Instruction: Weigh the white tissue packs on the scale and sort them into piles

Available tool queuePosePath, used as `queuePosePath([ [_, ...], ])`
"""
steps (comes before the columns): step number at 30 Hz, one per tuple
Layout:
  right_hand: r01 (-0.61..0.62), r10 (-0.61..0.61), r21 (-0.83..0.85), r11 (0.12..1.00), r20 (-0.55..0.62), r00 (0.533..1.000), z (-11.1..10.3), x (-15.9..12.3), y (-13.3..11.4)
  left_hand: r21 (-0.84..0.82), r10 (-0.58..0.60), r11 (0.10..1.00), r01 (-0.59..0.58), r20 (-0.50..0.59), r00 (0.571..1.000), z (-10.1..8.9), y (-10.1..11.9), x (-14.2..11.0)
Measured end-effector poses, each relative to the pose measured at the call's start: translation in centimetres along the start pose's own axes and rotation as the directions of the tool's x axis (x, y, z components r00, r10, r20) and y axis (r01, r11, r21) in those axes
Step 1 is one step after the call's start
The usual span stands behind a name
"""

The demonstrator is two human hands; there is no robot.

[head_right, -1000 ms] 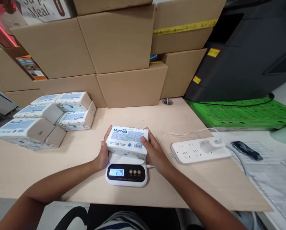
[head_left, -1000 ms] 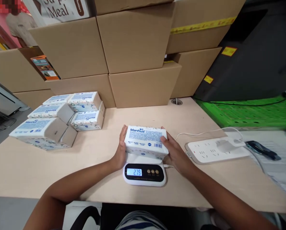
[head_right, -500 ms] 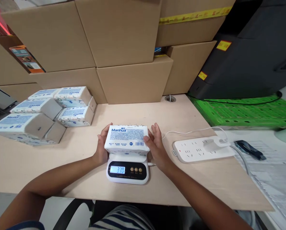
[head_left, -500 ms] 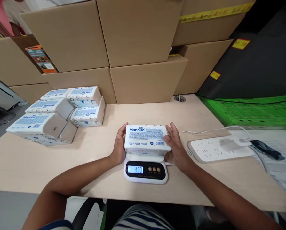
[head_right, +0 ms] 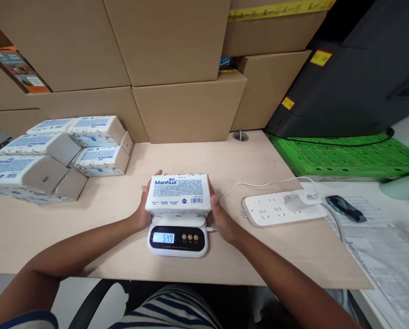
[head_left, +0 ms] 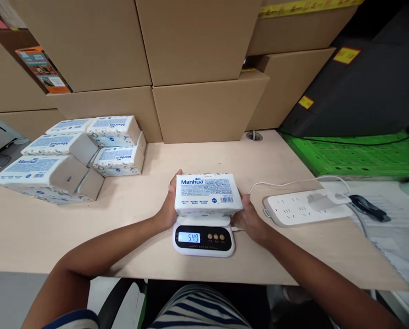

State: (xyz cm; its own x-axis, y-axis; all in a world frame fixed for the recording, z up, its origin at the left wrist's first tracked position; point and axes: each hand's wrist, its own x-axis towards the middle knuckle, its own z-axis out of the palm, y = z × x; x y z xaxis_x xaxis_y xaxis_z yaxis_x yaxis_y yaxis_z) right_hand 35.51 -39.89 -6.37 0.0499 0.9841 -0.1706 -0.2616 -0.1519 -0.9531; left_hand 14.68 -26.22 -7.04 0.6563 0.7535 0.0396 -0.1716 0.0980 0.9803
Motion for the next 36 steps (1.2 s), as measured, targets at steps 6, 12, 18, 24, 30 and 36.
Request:
queuePosePath([
  [6, -0.017, 0.018, -0.024, 1.0, 0.029, 0.999, 0.7, 0.2, -1.0, -0.005, 0.009, 1.0, -0.009, -0.02, 1.0, 0.3, 0.2, 0.0],
  [12, -0.026, 0.026, 0.019, 0.999, 0.032, 0.999, 0.6, 0.2, -0.7, -0.048, 0.0, 0.999, 0.0, 0.015, 1.0, 0.4, 0.4, 0.0],
  [18, 0.023, -0.017, 0.082, 0.996, -0.072, 0.997, 0.6, 0.5, -0.6, -0.031, 0.031, 0.999, -0.032, -0.005, 0.999, 0.5, 0.4, 0.2],
  [24, 0.046, -0.042, 0.02, 0.999, -0.137, 0.99, 0.8, 0.4, -1.3, 0.004, 0.038, 0.999, -0.038, -0.078, 0.996, 0.6, 0.5, 0.3],
  [30, 0.086, -0.159, -0.233, 0.969, -0.316, 0.935, -0.3, 1.8, -0.2, -0.025, 0.02, 0.999, -0.023, -0.104, 0.994, 0.6, 0.4, 0.4],
  [36, 0.118, -0.248, -0.274, 0.954, -0.507, 0.826, -1.7, 2.4, -0.1, -0.041, 0.059, 0.997, -0.066, -0.137, 0.989, 0.6, -0.2, 0.8],
])
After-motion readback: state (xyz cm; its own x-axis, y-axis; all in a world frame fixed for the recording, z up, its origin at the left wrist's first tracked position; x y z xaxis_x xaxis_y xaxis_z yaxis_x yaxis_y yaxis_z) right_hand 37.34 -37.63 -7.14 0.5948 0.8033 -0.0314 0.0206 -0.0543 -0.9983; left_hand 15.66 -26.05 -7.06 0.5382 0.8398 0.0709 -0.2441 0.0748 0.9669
